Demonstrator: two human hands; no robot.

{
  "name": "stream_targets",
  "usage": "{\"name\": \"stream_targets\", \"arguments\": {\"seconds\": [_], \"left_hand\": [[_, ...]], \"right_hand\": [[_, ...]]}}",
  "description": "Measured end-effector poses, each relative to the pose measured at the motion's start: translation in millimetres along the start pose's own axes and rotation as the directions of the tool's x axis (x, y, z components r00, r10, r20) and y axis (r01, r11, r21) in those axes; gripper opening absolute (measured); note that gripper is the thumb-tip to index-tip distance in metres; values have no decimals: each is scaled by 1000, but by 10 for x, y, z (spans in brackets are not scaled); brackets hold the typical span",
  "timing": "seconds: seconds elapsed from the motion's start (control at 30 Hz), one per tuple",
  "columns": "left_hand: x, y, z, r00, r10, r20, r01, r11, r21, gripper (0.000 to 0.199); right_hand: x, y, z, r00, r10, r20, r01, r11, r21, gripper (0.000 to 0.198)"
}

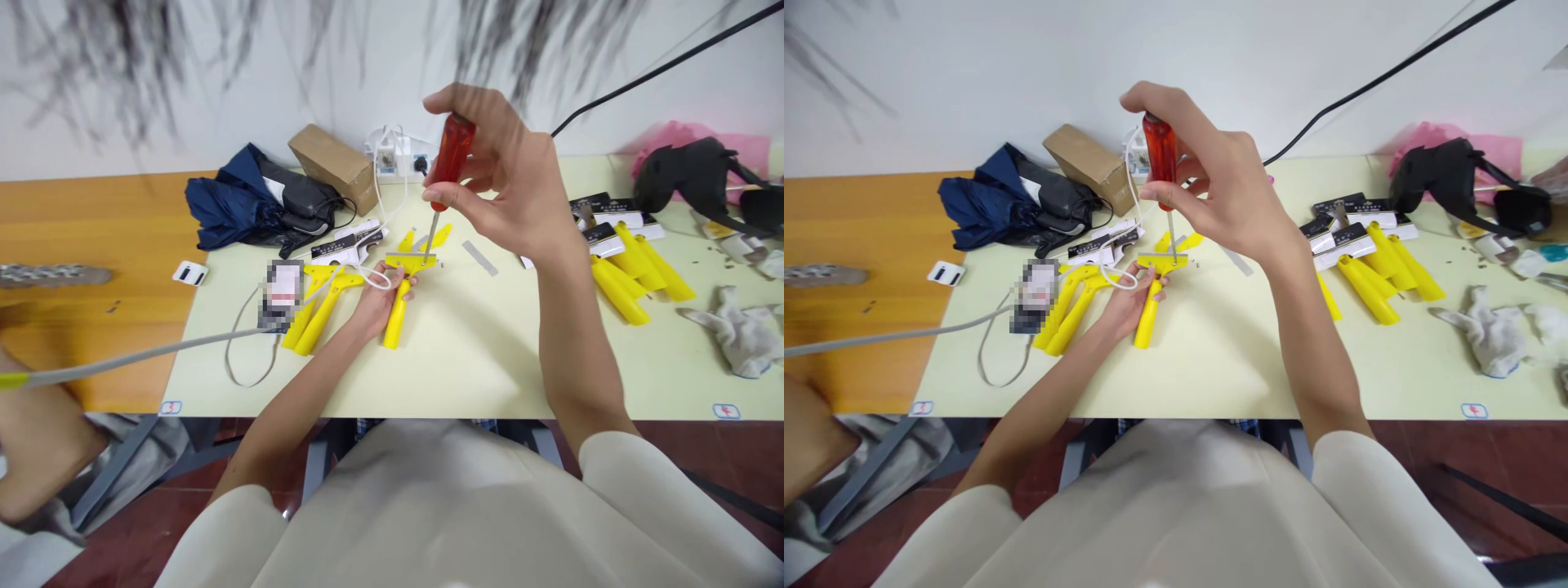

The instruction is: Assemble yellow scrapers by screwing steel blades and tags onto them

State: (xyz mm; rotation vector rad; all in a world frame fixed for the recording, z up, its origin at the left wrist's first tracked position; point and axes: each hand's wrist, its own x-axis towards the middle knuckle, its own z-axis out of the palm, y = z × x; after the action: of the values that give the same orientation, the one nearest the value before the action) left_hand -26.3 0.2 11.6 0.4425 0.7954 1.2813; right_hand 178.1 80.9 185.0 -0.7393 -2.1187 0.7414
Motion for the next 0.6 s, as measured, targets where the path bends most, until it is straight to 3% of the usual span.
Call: {"name": "stream_targets", "arguments": {"seconds": [0.23,0.6], "left_hand": [[8,-5,-18,1000,6,22,-6,1000,-21,40],[14,-19,-30,1000,0,29,1,999,-34,42]], "right_hand": [[-27,-64,-18,997,-36,-64,38,999,33,56],[14,92,15,997,-31,-66,37,994,106,60]]}}
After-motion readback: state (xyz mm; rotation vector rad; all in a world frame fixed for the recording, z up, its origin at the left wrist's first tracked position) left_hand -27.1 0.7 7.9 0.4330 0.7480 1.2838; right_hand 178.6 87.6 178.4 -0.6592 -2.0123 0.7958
